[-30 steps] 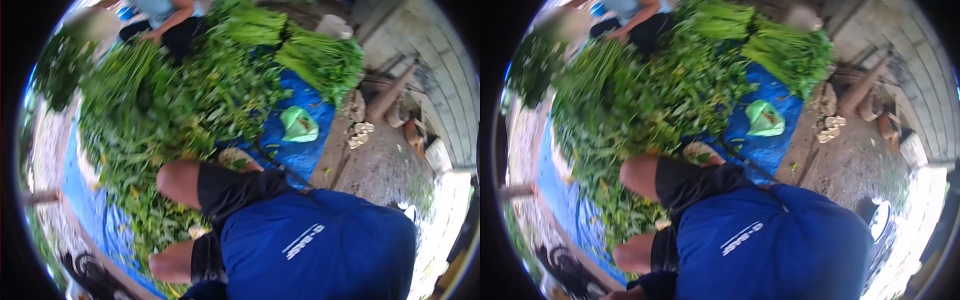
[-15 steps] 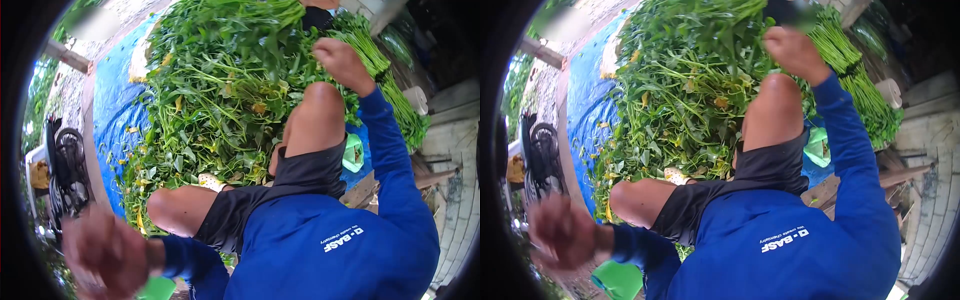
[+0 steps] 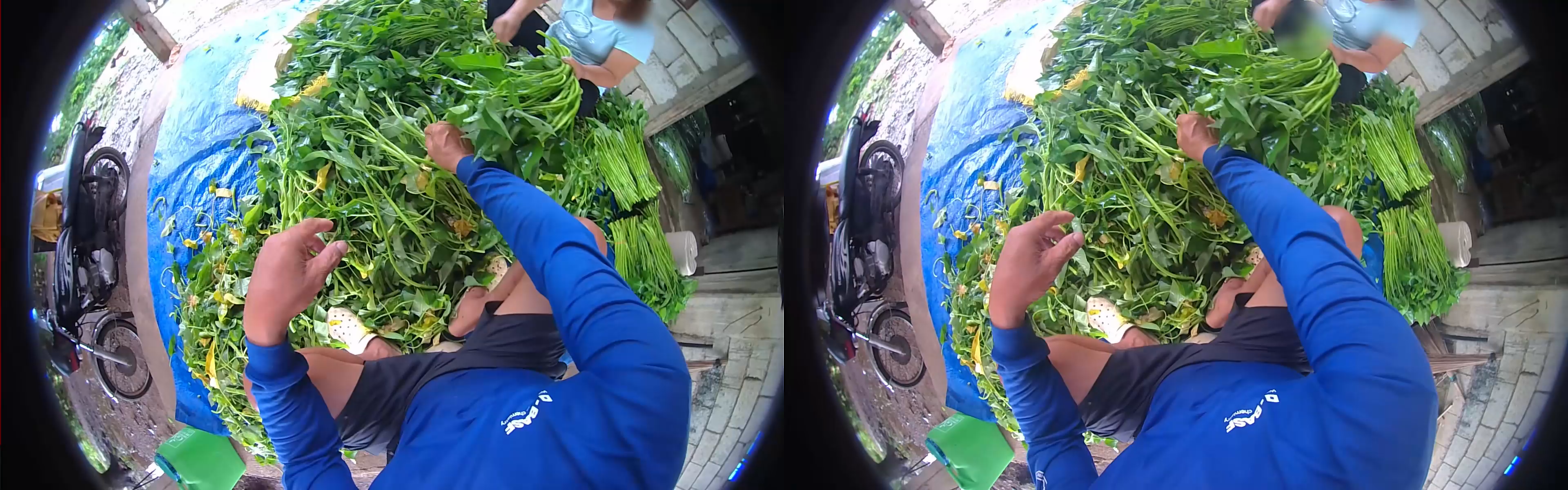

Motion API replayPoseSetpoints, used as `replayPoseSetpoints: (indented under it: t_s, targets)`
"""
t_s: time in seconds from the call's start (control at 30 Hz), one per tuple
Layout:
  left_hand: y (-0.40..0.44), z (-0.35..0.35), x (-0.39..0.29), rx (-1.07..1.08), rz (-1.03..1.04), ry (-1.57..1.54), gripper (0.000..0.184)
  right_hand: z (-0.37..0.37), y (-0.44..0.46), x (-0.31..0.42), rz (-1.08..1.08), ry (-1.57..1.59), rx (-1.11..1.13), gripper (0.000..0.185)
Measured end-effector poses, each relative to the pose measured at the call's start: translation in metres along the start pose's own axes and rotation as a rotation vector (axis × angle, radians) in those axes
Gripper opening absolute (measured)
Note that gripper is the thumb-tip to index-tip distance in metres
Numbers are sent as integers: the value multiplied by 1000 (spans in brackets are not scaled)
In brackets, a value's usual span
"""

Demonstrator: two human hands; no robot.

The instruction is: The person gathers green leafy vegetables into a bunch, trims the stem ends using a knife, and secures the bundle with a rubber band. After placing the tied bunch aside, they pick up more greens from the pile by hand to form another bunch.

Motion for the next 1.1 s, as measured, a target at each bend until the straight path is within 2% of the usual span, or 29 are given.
replayPoseSetpoints:
  t_s: [0.07, 0.17, 0.3, 0.37, 0.47, 0.53, 0.6, 0.63, 0.7, 0.77, 0.83, 0.9, 0.97, 1.07, 1.1]
  targets:
    - [6, -4, 5, -63, -18, 80, 38, -29, 6, 22, 218, 144, -20, 23]
    - [15, -6, 14, -79, -55, 109, 41, -24, 21, 28, 150, 148, 88, 24]
    - [16, -5, 22, -79, -55, 89, 42, -24, 57, 19, 146, 373, 266, 27]
    - [16, -6, 21, -66, -71, 69, 43, -66, 52, 29, 293, 694, 299, 27]
    - [14, -5, 23, -87, -8, 79, 42, -122, 38, 45, 361, 1035, 456, 18]
    - [14, -6, 18, -73, -12, -36, 42, -155, 13, 62, 400, 1208, 486, 18]
    - [12, -2, 15, -49, 7, -199, 42, -210, -17, 98, 293, 1168, 422, 24]
    - [13, 3, 11, 22, -23, -293, 43, -232, -35, 116, 246, 1121, 361, 27]
    - [13, 16, -6, 164, -81, -475, 45, -233, -75, 137, 325, 1189, 393, 30]
    - [12, 35, -19, 75, -119, -714, 48, -228, -111, 174, 256, 1389, 289, 29]
    - [15, 56, -14, -97, -37, -826, 52, -212, -142, 203, 279, 1543, 269, 28]
    - [10, 58, -11, -218, -64, -921, 49, -202, -165, 229, 193, 1612, 261, 29]
    - [4, 62, -2, -257, -53, -941, 40, -202, -173, 233, 150, 1516, 264, 26]
    - [-4, 55, -6, -259, -44, -857, 34, -249, -136, 217, 99, 1106, -7, 26]
    - [-8, 53, -11, -246, -48, -808, 34, -259, -119, 219, 30, 1030, -31, 27]
Point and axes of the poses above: each hand's wrist, its own y-axis towards the middle knuckle, its own z-axis out of the palm, x = y × z, the point moved 6 cm from there along y, towards the middle knuckle, and after that the axes turned 1 degree about y, right-handed, at the moved point
